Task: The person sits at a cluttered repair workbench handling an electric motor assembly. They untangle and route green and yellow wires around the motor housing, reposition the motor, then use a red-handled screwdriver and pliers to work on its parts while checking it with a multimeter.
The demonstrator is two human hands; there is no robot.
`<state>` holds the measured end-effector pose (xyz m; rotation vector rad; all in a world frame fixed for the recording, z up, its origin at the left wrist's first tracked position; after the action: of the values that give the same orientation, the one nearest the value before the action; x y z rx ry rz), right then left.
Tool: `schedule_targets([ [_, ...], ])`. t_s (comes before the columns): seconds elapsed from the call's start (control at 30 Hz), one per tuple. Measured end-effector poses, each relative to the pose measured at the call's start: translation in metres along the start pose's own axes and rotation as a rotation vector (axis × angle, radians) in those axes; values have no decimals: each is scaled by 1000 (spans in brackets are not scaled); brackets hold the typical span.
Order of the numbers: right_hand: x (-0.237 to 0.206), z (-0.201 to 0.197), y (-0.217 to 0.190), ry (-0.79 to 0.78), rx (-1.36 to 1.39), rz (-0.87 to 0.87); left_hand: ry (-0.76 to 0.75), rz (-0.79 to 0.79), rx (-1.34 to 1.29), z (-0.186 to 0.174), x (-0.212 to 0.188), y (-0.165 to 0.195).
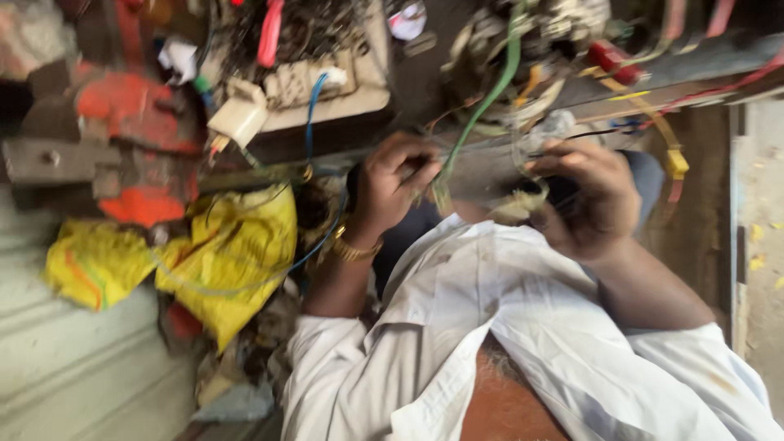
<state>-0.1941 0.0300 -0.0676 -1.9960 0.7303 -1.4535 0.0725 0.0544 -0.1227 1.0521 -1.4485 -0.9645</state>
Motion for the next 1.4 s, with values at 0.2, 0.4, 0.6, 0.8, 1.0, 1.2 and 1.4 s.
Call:
schedule_targets([
  [0.2, -30, 28, 6, -126, 179, 372, 98, 32, 27, 4, -2, -1],
  [0.4, -55, 57, 21, -413, 92, 362, 124, 112, 141, 14, 3, 9],
  [0.6, -43, 61, 12, -312, -125, 43, 163, 128, 220, 26, -8, 20],
  [0.8, -31, 56, 10, -290, -90, 77, 143, 95, 48, 27, -3, 23],
  [1.0, -33, 48, 14, -322, -45, 164, 229, 268, 175, 23, -4, 53],
  [1.2, -28, 52, 10, -378, -74, 79, -31, 348, 242, 21, -2, 62],
  [1.4, -22, 44, 5, -408, 2, -22, 74, 21, -382, 11, -5, 36],
])
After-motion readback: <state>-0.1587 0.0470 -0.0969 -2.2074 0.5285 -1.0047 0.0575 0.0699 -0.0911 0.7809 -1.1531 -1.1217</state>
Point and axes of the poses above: each hand's wrist, its own x-axis towards the middle knuckle, its own z-axis out of the palm, y = z × x, the point moved 3 cm from there along x, towards the middle knuckle, and after that the axes turned 5 degrees about -x, right-handed, at the moved point
